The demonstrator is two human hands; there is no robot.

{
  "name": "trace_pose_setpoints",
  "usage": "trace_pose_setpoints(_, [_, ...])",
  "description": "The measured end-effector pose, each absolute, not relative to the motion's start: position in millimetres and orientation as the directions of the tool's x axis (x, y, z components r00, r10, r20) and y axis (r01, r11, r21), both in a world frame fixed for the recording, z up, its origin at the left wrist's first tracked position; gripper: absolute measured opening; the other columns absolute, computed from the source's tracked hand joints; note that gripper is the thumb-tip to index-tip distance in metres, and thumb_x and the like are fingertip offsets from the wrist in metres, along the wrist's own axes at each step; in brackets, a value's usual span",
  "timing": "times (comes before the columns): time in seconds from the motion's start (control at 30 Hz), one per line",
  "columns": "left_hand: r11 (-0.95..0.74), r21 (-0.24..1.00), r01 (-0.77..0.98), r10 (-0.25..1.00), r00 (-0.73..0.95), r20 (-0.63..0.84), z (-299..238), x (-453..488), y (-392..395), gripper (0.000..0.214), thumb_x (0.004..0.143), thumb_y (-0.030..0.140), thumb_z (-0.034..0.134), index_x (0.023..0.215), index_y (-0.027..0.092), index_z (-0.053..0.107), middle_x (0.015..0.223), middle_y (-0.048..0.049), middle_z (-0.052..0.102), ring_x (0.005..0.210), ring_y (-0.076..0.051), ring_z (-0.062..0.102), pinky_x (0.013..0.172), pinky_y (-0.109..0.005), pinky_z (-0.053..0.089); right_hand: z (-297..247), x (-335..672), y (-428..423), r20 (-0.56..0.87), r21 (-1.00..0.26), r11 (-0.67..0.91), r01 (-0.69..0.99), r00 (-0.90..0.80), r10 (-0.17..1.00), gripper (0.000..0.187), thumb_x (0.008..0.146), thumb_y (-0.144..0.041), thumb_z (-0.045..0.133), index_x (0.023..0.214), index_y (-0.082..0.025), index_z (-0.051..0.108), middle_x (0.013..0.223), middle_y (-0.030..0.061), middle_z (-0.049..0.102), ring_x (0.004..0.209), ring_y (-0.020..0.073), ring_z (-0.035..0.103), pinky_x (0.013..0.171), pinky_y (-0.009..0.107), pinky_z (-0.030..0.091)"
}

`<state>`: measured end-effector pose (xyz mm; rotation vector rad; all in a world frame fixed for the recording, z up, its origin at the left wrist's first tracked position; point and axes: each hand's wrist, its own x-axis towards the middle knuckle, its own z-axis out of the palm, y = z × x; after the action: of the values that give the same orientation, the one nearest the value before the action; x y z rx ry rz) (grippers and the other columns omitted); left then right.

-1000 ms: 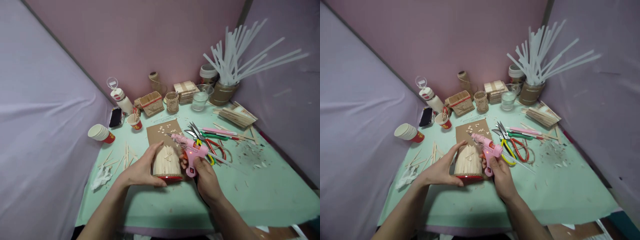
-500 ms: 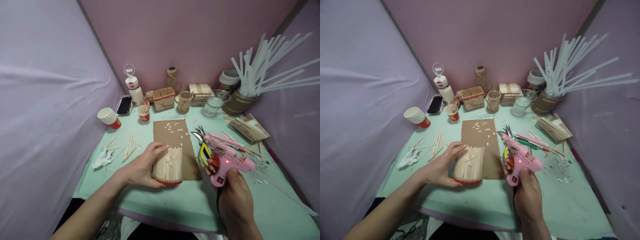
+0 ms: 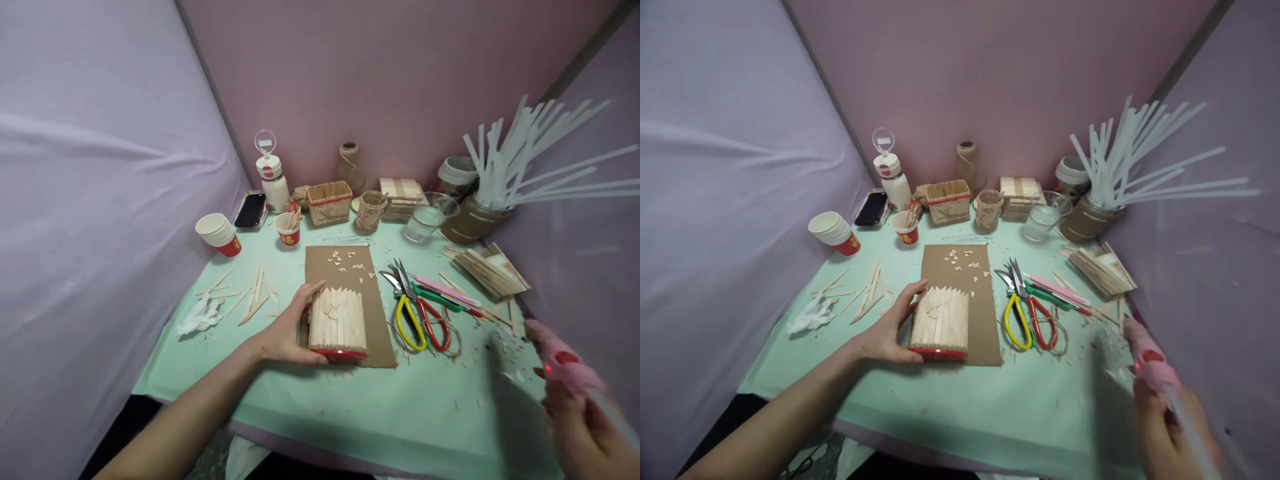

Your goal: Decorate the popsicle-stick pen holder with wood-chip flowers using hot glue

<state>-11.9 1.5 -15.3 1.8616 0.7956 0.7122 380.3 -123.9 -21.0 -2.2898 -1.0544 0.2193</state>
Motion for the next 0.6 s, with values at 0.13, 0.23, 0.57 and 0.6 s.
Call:
trace_pose_setpoints(0.13, [-0.304,0.927,0.217,0.773,0.625,0.107,-19,-8,2,0.114,0.055,0.043,0.082,0.145,0.031,0.013,0.146,-0.0131,0.022,0.134,-0.038,0.028,0.110,-0.056,0.023,-40,407,-124,0.203,-0.165,-0.355,0.920,0.384,0.901,0.035,0.077,-0.049,0.039,0.080,-0.021,0.060,0.066,0.0155,0.060,0.069,0.0366,0.060,0.053,0.044,0.042])
trace_pose_setpoints(0.23, [-0.294,0.931,0.215,0.776,0.623,0.100,-20,-9,1,0.115,0.056,0.044,0.082,0.146,0.031,0.012,0.146,-0.0140,0.022,0.135,-0.038,0.028,0.110,-0.056,0.023,-60,411,-126,0.266,-0.049,-0.313,0.948,0.315,0.911,0.039,0.077,-0.049,0.038,0.080,-0.019,0.062,0.063,0.0148,0.059,0.067,0.0384,0.060,0.055,0.047,0.043])
trace_pose_setpoints(0.57, [-0.273,0.940,0.206,0.765,0.639,0.082,-19,-15,1,0.116,0.056,0.047,0.082,0.146,0.030,0.011,0.150,-0.0148,0.020,0.139,-0.037,0.023,0.112,-0.055,0.021,-11,381,-115,0.264,-0.132,-0.291,0.947,0.317,0.911,0.073,0.074,-0.072,0.036,0.107,-0.013,0.064,0.094,0.0217,0.062,0.083,0.0428,0.058,0.071,0.055,0.045])
trace_pose_setpoints(0.6, [-0.272,0.940,0.204,0.762,0.643,0.081,-19,-15,1,0.115,0.057,0.049,0.081,0.146,0.031,0.011,0.151,-0.0147,0.019,0.139,-0.037,0.022,0.112,-0.055,0.021,-1,372,-105,0.287,-0.256,-0.258,0.932,0.328,0.900,0.074,0.073,-0.074,0.038,0.107,-0.014,0.064,0.100,0.0220,0.062,0.090,0.0435,0.056,0.078,0.057,0.042])
